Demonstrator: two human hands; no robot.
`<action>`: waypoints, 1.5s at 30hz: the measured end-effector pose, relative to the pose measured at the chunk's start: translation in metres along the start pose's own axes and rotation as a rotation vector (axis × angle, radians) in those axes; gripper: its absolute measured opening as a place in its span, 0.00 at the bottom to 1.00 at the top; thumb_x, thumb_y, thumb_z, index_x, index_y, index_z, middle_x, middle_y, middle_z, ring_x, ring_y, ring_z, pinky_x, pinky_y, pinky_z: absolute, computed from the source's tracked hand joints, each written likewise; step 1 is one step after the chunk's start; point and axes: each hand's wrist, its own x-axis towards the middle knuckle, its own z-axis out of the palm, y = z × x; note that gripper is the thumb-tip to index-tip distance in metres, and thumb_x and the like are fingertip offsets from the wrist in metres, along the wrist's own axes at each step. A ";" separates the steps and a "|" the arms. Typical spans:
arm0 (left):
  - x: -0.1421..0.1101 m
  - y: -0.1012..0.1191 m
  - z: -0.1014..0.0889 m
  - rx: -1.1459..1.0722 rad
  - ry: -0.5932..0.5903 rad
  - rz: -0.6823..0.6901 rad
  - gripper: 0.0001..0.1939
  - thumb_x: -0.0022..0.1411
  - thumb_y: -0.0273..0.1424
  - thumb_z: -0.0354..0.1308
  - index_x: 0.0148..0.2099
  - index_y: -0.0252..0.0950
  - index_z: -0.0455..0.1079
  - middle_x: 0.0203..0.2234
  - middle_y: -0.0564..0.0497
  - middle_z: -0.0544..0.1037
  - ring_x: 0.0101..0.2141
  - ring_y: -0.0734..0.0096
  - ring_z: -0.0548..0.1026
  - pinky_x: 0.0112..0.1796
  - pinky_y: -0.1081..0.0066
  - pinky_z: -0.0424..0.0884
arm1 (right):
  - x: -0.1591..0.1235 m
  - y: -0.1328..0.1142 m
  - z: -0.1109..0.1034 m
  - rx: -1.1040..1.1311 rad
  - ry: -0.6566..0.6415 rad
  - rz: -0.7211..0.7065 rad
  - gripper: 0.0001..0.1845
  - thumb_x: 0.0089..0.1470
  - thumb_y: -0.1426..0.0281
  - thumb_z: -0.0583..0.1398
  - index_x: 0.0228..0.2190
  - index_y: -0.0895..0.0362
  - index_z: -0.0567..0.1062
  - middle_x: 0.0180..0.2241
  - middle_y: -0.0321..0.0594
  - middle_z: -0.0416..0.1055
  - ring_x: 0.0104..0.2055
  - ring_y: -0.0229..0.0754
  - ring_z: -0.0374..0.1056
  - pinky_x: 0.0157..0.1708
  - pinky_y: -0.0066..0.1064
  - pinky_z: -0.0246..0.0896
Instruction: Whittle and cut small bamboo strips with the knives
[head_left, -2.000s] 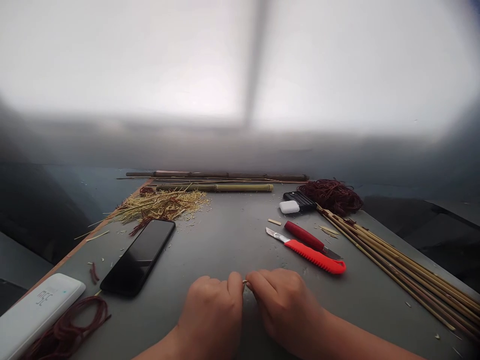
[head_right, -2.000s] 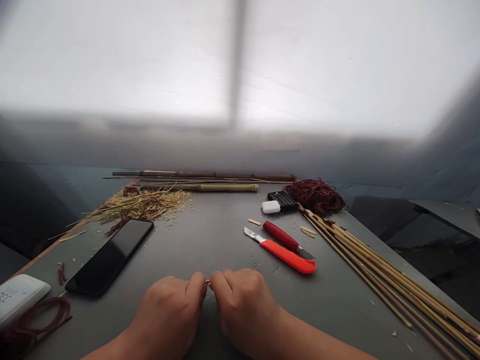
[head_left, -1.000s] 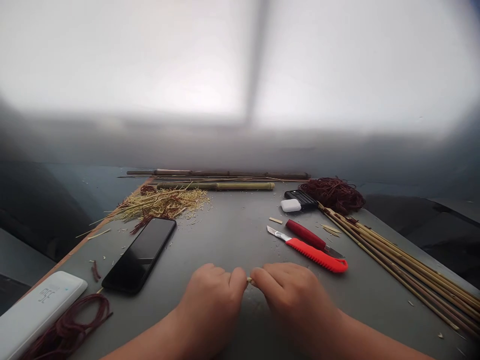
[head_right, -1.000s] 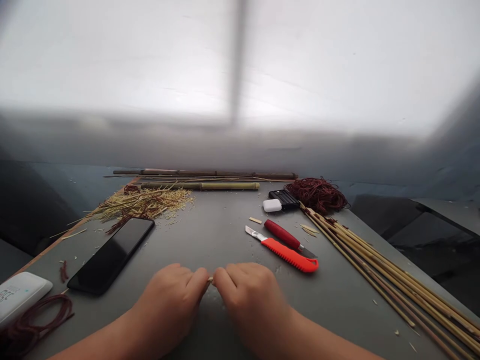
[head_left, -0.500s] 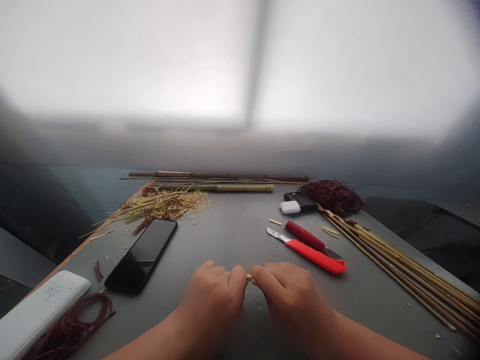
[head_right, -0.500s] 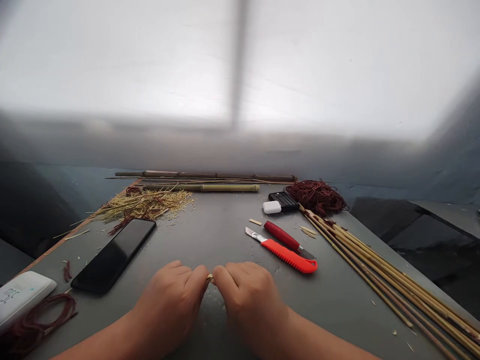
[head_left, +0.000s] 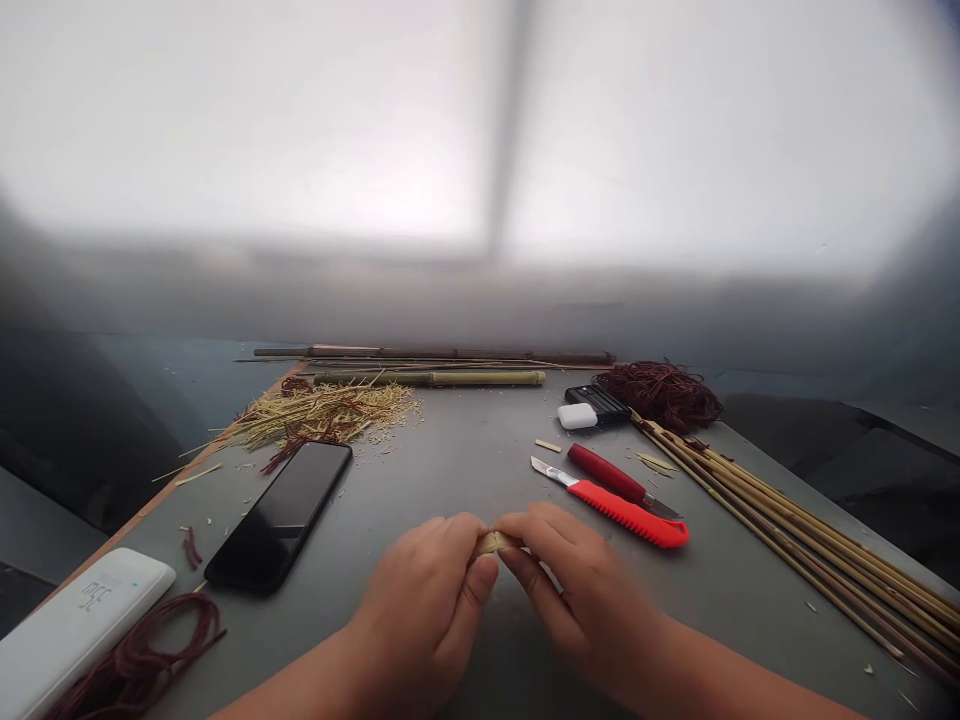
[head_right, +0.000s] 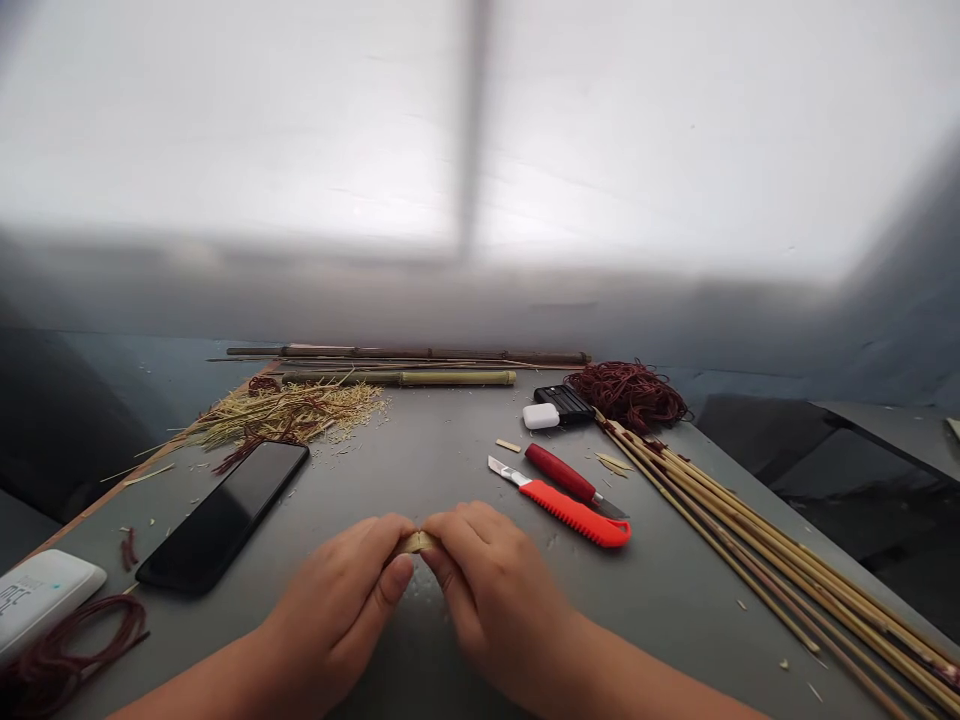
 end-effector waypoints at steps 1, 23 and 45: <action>0.000 -0.002 -0.001 -0.028 -0.035 -0.027 0.16 0.73 0.34 0.38 0.34 0.40 0.61 0.28 0.51 0.74 0.28 0.65 0.70 0.29 0.68 0.58 | -0.001 0.003 -0.001 0.006 -0.024 0.009 0.08 0.67 0.73 0.52 0.38 0.55 0.71 0.29 0.37 0.71 0.30 0.40 0.65 0.31 0.29 0.57; -0.004 -0.009 0.009 0.196 0.105 0.067 0.12 0.65 0.22 0.42 0.32 0.40 0.61 0.21 0.54 0.72 0.22 0.68 0.65 0.24 0.69 0.54 | -0.001 0.008 0.001 -0.099 0.013 -0.096 0.13 0.66 0.76 0.49 0.33 0.56 0.71 0.23 0.35 0.68 0.24 0.38 0.60 0.25 0.28 0.51; 0.004 -0.001 0.004 -0.625 -0.066 -0.362 0.12 0.65 0.39 0.51 0.38 0.37 0.70 0.29 0.51 0.71 0.32 0.67 0.69 0.35 0.69 0.65 | 0.009 0.003 -0.011 0.365 -0.222 0.490 0.13 0.61 0.62 0.57 0.34 0.57 0.78 0.29 0.39 0.74 0.30 0.40 0.66 0.28 0.30 0.58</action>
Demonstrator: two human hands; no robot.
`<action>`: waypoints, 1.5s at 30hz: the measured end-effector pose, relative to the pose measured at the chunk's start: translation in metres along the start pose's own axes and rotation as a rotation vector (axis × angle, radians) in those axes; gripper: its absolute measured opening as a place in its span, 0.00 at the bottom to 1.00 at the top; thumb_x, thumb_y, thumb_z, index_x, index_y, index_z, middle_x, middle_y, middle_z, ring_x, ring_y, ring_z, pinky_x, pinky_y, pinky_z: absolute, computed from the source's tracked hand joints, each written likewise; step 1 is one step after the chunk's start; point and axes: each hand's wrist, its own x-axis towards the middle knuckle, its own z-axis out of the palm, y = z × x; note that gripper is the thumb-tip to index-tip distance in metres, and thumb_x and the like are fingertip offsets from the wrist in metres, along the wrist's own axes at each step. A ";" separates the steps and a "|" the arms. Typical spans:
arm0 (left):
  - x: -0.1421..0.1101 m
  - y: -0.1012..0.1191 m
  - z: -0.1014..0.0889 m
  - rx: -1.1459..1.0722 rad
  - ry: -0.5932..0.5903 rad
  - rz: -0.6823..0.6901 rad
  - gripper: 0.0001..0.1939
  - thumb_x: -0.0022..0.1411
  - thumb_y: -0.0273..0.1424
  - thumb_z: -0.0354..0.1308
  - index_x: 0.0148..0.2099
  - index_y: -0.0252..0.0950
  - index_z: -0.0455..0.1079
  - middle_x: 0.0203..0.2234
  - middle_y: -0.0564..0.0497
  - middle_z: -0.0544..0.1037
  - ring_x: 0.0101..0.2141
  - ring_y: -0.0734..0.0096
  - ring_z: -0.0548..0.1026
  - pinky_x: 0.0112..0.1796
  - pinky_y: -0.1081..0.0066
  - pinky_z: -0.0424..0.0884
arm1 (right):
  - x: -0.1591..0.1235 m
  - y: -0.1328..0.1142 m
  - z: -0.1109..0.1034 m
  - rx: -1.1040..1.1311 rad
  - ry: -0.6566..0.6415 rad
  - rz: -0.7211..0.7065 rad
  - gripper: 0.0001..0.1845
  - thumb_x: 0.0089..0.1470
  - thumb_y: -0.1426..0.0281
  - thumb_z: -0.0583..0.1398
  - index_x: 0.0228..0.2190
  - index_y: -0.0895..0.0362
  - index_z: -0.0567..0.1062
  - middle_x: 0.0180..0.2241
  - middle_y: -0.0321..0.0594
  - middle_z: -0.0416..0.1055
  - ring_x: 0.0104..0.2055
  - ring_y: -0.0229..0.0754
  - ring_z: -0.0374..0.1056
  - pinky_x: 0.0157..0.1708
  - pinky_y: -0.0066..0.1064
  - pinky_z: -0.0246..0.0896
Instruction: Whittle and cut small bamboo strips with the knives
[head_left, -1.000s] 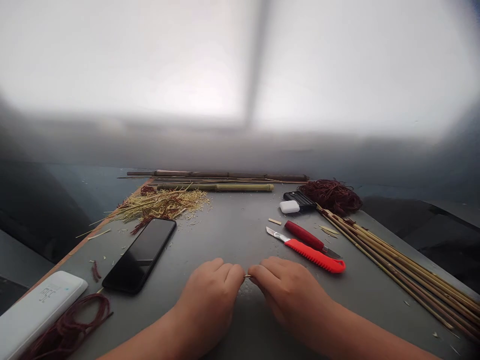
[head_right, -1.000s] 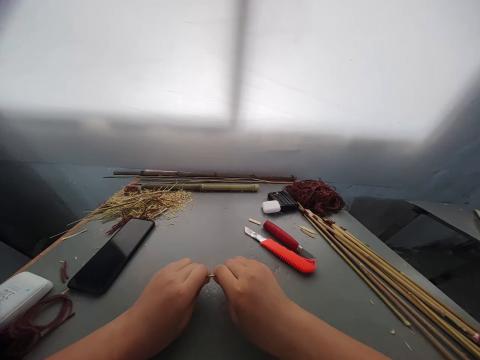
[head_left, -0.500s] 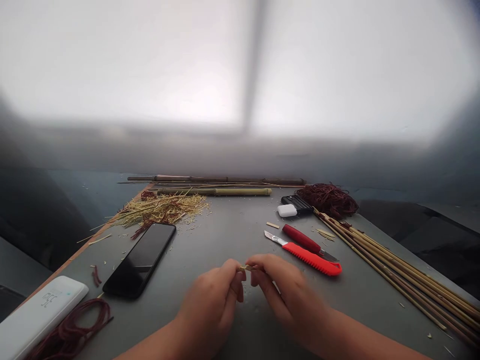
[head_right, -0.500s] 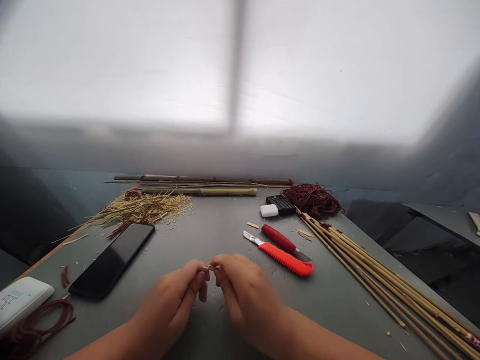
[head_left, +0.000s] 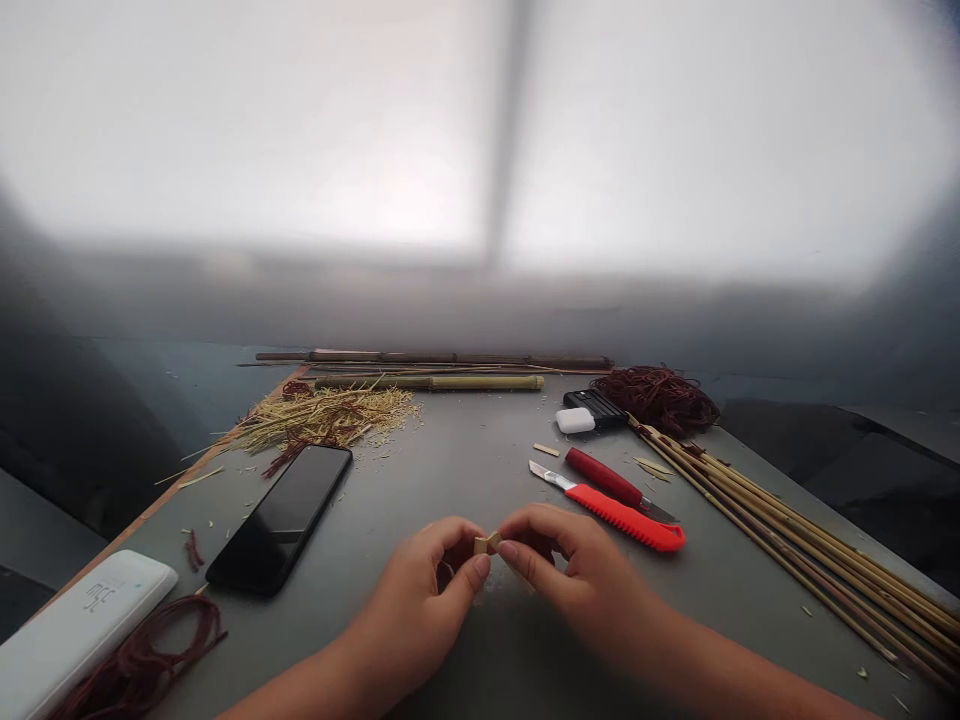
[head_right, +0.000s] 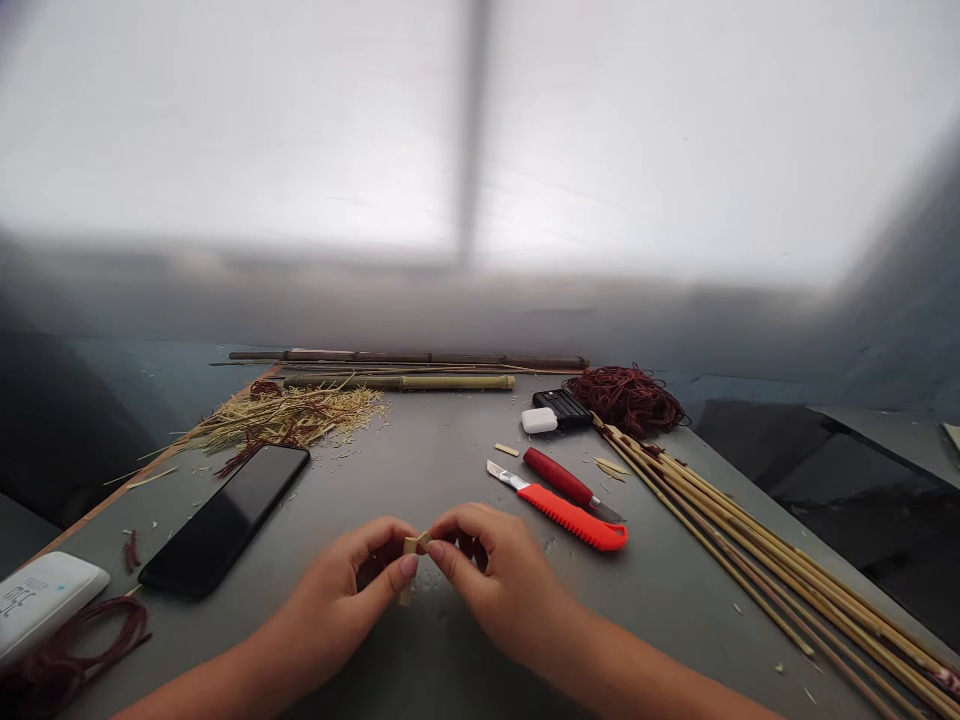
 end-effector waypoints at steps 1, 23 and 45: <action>0.000 0.001 0.000 -0.060 -0.023 -0.034 0.12 0.64 0.40 0.53 0.38 0.36 0.70 0.28 0.52 0.71 0.31 0.67 0.69 0.34 0.69 0.65 | 0.001 0.000 0.000 0.053 -0.018 0.038 0.14 0.60 0.61 0.58 0.34 0.57 0.78 0.29 0.39 0.75 0.31 0.40 0.66 0.30 0.30 0.59; 0.011 0.000 -0.003 -0.730 0.193 -0.341 0.18 0.45 0.37 0.65 0.35 0.38 0.62 0.25 0.58 0.69 0.23 0.78 0.65 0.25 0.75 0.64 | 0.008 0.007 0.002 0.636 -0.097 0.250 0.27 0.45 0.46 0.68 0.30 0.56 0.69 0.24 0.32 0.68 0.25 0.36 0.62 0.28 0.29 0.58; 0.007 -0.009 0.001 -0.558 -0.189 -0.255 0.29 0.49 0.54 0.67 0.38 0.32 0.70 0.27 0.55 0.72 0.19 0.83 0.56 0.22 0.75 0.51 | 0.007 0.013 0.008 0.840 -0.160 0.127 0.20 0.44 0.56 0.72 0.27 0.57 0.74 0.30 0.32 0.67 0.30 0.35 0.65 0.37 0.30 0.59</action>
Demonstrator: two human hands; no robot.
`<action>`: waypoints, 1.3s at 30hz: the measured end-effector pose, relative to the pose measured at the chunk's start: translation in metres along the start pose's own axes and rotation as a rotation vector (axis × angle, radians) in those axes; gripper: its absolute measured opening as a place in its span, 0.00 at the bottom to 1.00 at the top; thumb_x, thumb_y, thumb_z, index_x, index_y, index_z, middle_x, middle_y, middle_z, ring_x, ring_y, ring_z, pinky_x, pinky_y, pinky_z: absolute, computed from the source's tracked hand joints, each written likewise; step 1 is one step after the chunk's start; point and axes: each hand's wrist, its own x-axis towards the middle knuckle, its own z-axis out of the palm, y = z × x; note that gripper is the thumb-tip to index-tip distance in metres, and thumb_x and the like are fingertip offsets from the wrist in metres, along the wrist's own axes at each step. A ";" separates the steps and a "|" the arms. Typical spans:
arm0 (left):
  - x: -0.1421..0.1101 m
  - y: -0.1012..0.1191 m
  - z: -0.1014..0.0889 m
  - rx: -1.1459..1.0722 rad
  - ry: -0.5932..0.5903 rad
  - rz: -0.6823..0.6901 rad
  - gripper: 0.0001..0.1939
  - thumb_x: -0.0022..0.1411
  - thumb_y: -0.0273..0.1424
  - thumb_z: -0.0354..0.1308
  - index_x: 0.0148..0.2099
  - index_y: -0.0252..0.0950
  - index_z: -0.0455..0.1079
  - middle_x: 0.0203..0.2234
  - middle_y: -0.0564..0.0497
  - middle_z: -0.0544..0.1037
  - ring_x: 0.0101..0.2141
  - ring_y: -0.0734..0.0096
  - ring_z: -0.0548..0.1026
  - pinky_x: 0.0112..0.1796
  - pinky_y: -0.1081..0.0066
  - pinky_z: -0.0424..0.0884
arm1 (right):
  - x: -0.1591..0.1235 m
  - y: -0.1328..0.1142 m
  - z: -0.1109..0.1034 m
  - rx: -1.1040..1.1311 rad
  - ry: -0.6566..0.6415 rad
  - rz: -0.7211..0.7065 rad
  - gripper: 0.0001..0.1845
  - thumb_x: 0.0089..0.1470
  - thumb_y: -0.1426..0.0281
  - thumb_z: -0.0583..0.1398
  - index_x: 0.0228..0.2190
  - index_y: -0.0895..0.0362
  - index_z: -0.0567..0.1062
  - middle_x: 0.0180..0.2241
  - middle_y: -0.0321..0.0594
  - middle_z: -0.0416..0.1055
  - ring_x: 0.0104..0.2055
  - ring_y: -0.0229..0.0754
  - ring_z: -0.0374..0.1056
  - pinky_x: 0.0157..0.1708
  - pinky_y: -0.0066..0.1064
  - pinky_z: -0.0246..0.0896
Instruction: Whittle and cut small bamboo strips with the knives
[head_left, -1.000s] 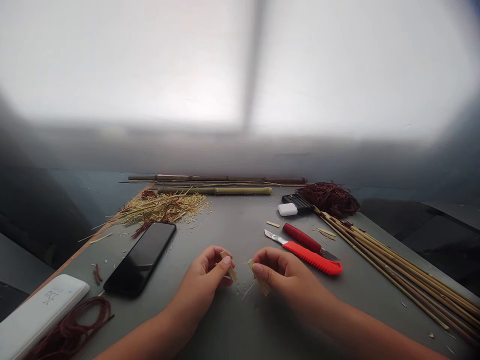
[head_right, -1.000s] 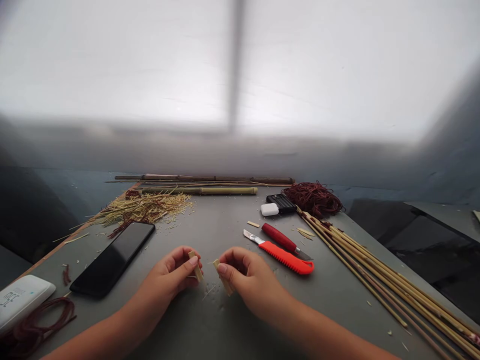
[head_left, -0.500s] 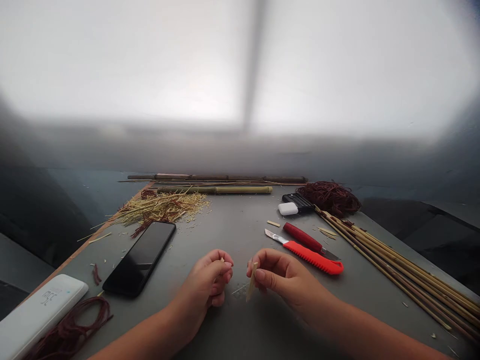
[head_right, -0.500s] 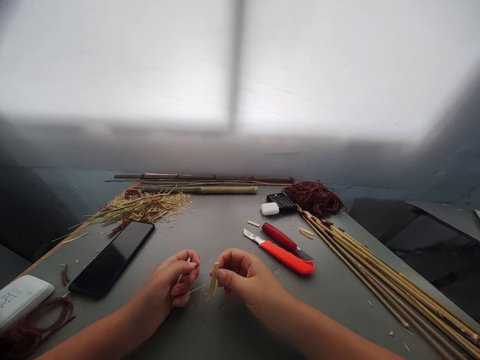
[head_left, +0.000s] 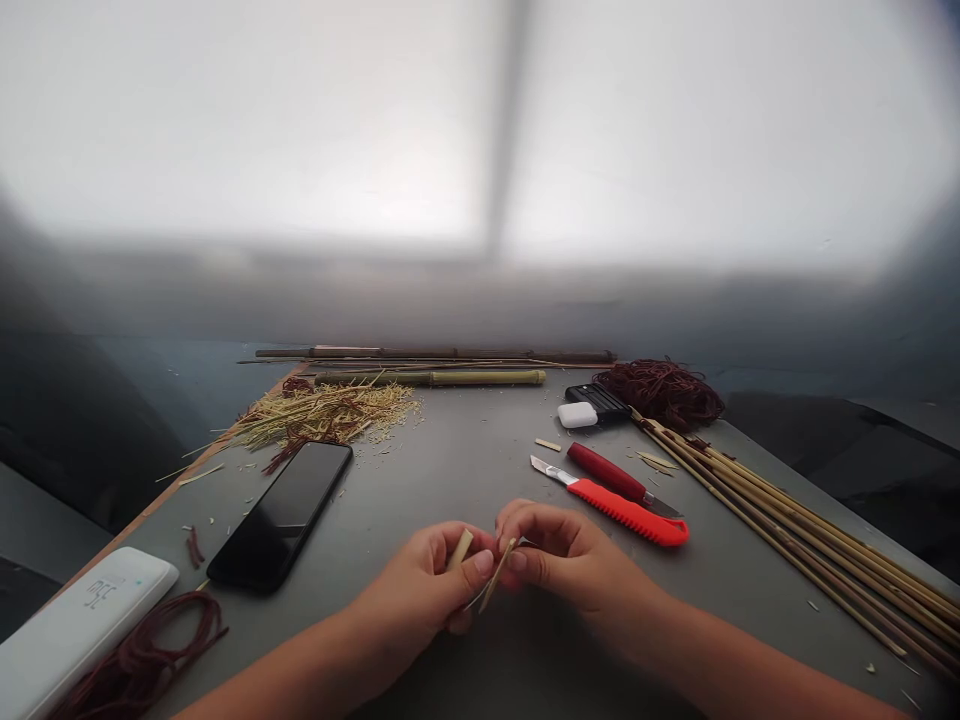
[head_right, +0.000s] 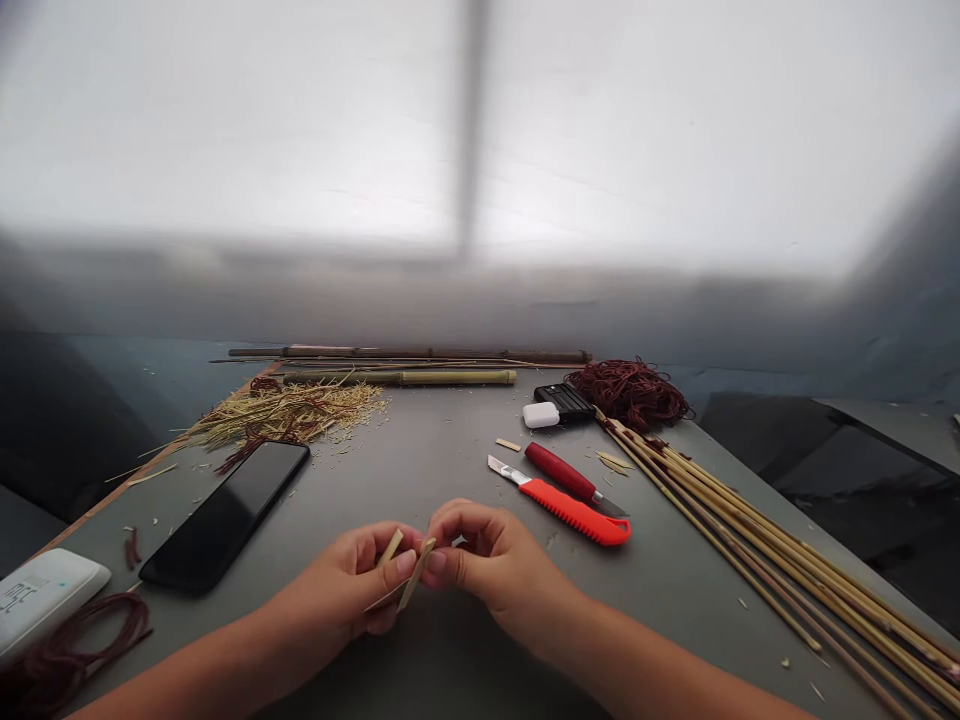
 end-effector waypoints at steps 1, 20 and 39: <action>-0.001 0.000 0.000 -0.014 -0.053 -0.009 0.29 0.50 0.54 0.67 0.38 0.32 0.70 0.27 0.54 0.73 0.20 0.83 0.56 0.22 0.75 0.50 | 0.000 0.001 0.000 0.000 -0.018 -0.012 0.19 0.45 0.56 0.72 0.27 0.57 0.74 0.30 0.32 0.67 0.29 0.34 0.66 0.36 0.31 0.60; 0.001 -0.005 -0.002 -0.059 -0.058 -0.026 0.29 0.48 0.55 0.69 0.30 0.35 0.63 0.21 0.58 0.68 0.21 0.81 0.55 0.25 0.74 0.48 | -0.007 -0.001 -0.005 -0.598 0.191 -0.556 0.05 0.59 0.72 0.62 0.31 0.52 0.77 0.33 0.36 0.66 0.34 0.36 0.66 0.35 0.27 0.66; 0.005 0.004 0.000 -0.215 0.149 0.015 0.30 0.39 0.54 0.74 0.28 0.35 0.66 0.16 0.62 0.59 0.20 0.81 0.51 0.21 0.76 0.48 | -0.008 0.004 -0.002 -0.797 0.143 -0.731 0.07 0.58 0.78 0.62 0.35 0.53 0.78 0.37 0.40 0.76 0.38 0.38 0.74 0.40 0.27 0.72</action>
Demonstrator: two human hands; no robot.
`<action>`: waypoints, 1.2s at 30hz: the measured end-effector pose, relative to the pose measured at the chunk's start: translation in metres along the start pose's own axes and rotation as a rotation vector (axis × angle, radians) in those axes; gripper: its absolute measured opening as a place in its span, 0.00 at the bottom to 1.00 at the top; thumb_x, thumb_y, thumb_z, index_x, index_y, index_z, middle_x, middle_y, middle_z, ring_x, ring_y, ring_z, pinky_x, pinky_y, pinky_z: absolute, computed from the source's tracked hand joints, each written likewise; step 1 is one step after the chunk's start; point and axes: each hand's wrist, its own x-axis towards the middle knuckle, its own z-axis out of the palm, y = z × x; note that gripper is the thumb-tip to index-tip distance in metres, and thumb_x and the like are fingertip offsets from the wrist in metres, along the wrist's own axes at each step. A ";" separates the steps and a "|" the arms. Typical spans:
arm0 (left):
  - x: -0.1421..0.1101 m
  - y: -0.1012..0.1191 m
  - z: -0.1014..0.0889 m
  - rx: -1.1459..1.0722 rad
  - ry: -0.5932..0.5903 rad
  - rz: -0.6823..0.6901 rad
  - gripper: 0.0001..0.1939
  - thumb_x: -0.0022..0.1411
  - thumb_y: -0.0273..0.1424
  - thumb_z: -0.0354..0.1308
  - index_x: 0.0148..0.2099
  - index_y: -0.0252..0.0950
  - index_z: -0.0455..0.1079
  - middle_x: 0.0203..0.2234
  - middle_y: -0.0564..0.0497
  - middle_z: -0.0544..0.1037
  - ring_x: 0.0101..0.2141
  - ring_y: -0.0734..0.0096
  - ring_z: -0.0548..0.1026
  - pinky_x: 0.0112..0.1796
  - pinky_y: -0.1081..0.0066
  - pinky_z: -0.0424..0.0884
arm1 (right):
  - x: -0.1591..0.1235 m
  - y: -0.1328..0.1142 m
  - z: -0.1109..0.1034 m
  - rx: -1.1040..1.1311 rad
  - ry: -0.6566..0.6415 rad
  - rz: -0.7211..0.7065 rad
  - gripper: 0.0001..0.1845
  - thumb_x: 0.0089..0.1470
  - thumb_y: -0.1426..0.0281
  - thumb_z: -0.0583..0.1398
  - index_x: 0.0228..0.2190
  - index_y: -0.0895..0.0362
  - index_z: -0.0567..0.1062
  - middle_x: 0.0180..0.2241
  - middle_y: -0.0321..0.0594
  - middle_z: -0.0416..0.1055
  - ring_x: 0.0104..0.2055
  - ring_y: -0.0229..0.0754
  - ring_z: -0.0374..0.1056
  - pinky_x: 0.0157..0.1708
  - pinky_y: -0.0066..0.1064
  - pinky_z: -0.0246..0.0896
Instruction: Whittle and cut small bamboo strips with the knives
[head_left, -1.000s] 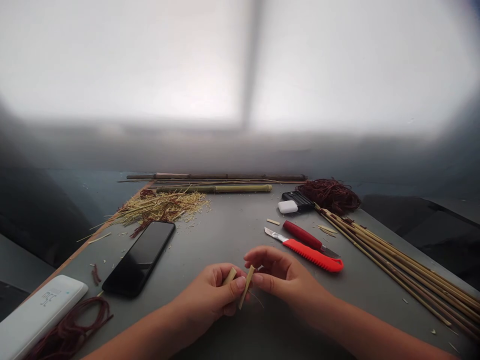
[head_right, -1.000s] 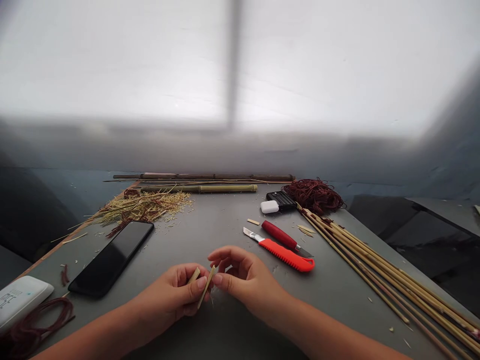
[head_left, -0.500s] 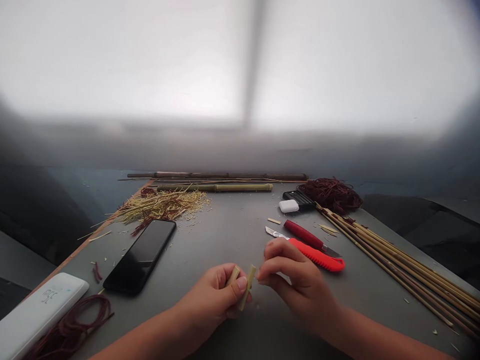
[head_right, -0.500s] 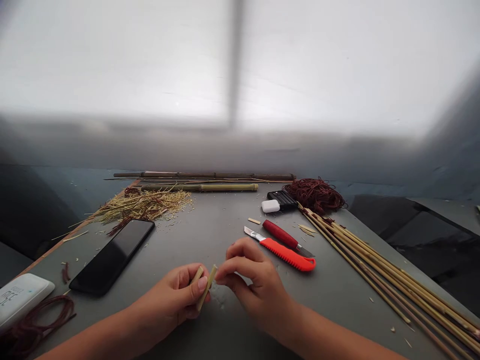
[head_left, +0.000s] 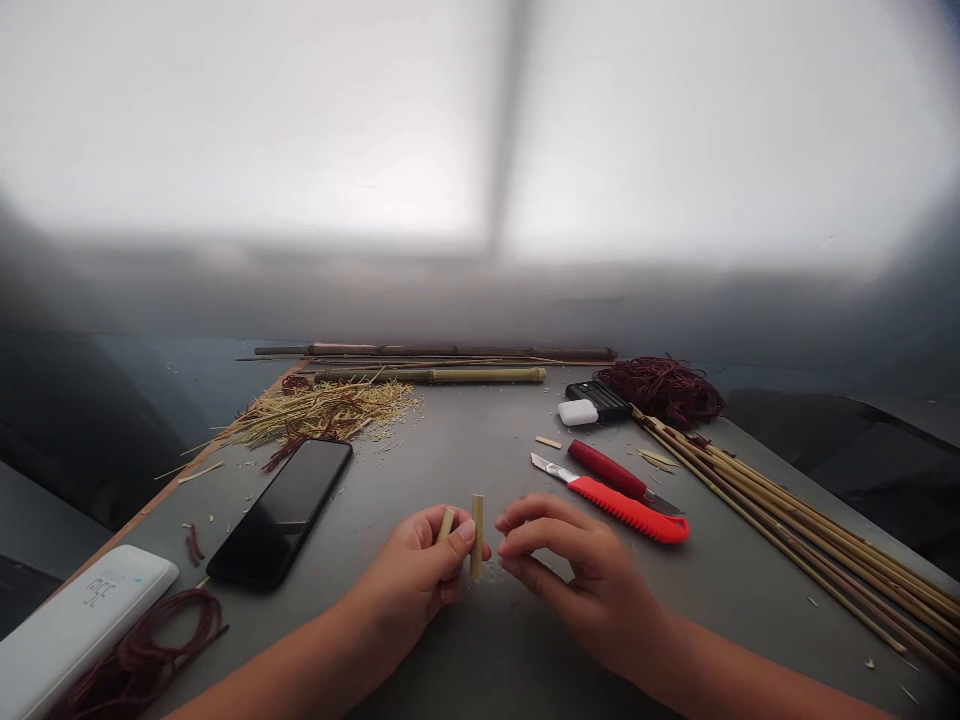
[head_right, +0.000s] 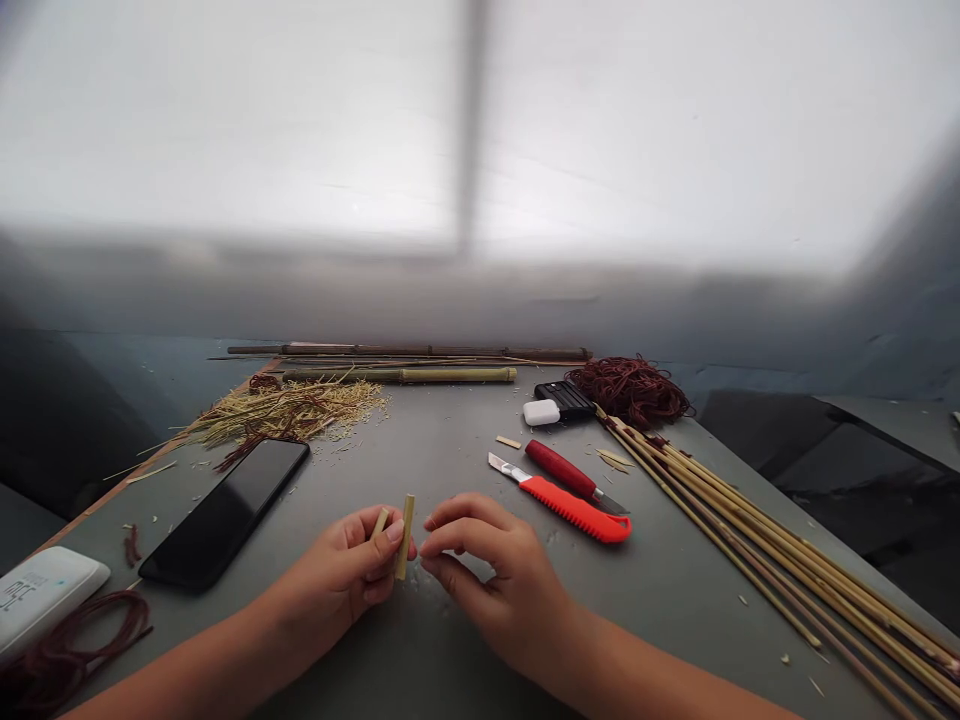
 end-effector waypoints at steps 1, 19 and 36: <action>0.000 0.000 0.000 0.002 0.005 0.001 0.30 0.39 0.53 0.74 0.27 0.35 0.65 0.16 0.62 0.59 0.20 0.82 0.51 0.21 0.76 0.48 | 0.000 0.000 0.000 -0.004 0.009 0.013 0.07 0.58 0.77 0.63 0.34 0.53 0.79 0.40 0.41 0.76 0.40 0.38 0.74 0.41 0.26 0.72; 0.002 -0.005 -0.003 0.177 0.150 0.029 0.31 0.40 0.57 0.69 0.30 0.37 0.64 0.19 0.62 0.62 0.19 0.81 0.53 0.21 0.75 0.48 | -0.002 0.004 0.003 0.079 -0.093 0.078 0.09 0.60 0.77 0.60 0.32 0.56 0.80 0.29 0.39 0.76 0.31 0.35 0.72 0.33 0.23 0.69; -0.006 -0.004 -0.002 0.539 0.159 0.096 0.22 0.54 0.53 0.59 0.31 0.39 0.62 0.20 0.60 0.60 0.22 0.74 0.55 0.25 0.73 0.52 | -0.004 0.010 0.005 -0.004 -0.104 0.291 0.07 0.59 0.70 0.61 0.33 0.55 0.81 0.27 0.37 0.78 0.29 0.37 0.72 0.29 0.26 0.67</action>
